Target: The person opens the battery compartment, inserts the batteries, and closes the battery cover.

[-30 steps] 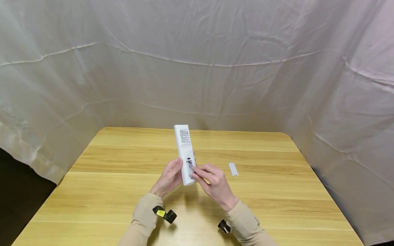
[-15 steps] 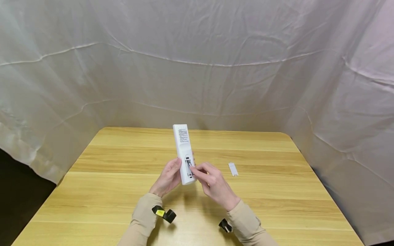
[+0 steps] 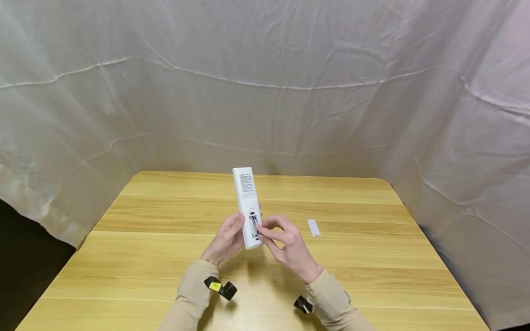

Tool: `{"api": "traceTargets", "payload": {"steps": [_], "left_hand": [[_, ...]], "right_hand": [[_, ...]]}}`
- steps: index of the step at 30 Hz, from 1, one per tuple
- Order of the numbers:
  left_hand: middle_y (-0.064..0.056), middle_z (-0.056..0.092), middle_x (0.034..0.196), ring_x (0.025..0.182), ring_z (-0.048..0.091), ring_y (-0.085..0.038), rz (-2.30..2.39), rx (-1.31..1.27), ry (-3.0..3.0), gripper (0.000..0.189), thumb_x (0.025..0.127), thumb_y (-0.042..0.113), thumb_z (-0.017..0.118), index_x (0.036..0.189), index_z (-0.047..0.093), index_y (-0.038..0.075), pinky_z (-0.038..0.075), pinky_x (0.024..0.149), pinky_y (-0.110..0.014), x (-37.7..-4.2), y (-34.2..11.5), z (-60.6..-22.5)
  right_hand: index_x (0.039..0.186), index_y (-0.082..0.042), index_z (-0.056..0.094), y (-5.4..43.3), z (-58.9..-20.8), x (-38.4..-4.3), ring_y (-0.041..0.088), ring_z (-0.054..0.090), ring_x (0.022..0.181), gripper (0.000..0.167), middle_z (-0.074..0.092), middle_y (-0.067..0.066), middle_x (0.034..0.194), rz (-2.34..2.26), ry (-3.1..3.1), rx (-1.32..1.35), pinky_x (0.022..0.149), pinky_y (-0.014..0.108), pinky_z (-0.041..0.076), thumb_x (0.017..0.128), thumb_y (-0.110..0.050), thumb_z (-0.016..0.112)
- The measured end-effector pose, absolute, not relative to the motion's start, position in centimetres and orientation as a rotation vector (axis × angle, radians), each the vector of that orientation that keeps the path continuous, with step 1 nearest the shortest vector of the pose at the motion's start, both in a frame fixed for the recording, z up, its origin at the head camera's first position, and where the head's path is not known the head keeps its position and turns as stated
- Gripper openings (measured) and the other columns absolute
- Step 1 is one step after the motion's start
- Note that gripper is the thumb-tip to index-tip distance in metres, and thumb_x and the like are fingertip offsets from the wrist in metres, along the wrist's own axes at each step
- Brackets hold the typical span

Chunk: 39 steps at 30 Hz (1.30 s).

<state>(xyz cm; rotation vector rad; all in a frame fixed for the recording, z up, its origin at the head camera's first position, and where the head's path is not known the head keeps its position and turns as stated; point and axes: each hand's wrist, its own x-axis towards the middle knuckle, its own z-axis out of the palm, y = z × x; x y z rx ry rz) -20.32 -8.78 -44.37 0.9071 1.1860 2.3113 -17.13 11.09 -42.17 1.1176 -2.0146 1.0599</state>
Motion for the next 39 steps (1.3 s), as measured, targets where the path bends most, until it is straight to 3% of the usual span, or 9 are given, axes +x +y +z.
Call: {"api": "traceTargets", "payload": {"steps": [6,13,20,26,32,39], "left_hand": [[0.001,0.055,0.130,0.121,0.059,-0.012,2.305,0.888,1.192,0.067,0.111,0.029,0.032,0.152,0.007,-0.018,0.052,0.107,-0.029,-20.3,-8.9,-44.4],[0.000,0.056,0.131,0.123,0.058,-0.013,2.298,0.926,1.127,0.057,0.112,0.025,0.028,0.154,0.015,-0.012,0.051,0.108,-0.029,-20.4,-9.0,-44.5],[0.000,0.054,0.132,0.123,0.057,-0.013,2.309,0.900,1.131,0.064,0.111,0.025,0.029,0.152,0.003,-0.018,0.052,0.108,-0.028,-20.2,-9.0,-44.2],[0.000,0.054,0.132,0.122,0.058,-0.013,2.326,0.924,1.104,0.067,0.111,0.025,0.029,0.150,-0.002,-0.021,0.052,0.108,-0.027,-20.2,-8.9,-44.2],[-0.002,0.055,0.132,0.123,0.059,-0.014,2.336,0.965,1.042,0.063,0.112,0.023,0.028,0.151,0.002,-0.020,0.052,0.108,-0.028,-20.4,-8.9,-44.5],[-0.003,0.056,0.133,0.124,0.059,-0.015,2.357,0.987,1.008,0.058,0.112,0.021,0.028,0.152,0.010,-0.017,0.051,0.109,-0.029,-20.4,-8.8,-44.5]], "right_hand": [[0.108,0.007,0.074,10.9,-42.2,-16.8,0.028,0.068,0.089,0.026,0.066,0.015,0.102,1.254,-2.070,1.058,0.084,0.029,0.062,0.082,0.010,0.074],[0.110,0.008,0.073,10.7,-42.4,-16.7,0.030,0.067,0.090,0.024,0.067,0.016,0.102,1.430,-2.112,0.985,0.083,0.028,0.061,0.086,0.005,0.073],[0.110,0.007,0.073,10.6,-42.7,-16.6,0.028,0.067,0.089,0.023,0.067,0.016,0.100,1.490,-2.112,0.931,0.080,0.029,0.061,0.087,0.004,0.073],[0.110,0.009,0.072,10.2,-43.0,-16.6,0.017,0.063,0.091,0.024,0.066,0.019,0.098,1.596,-2.072,0.880,0.081,0.026,0.058,0.086,0.006,0.072],[0.112,0.010,0.070,9.9,-43.0,-16.2,0.004,0.055,0.096,0.026,0.063,0.020,0.100,1.701,-2.072,0.820,0.082,0.020,0.051,0.087,0.005,0.070],[0.116,0.015,0.065,9.6,-42.9,-16.0,0.004,0.052,0.101,0.030,0.057,0.026,0.102,1.903,-2.047,0.766,0.090,0.017,0.049,0.088,0.006,0.067]]}}
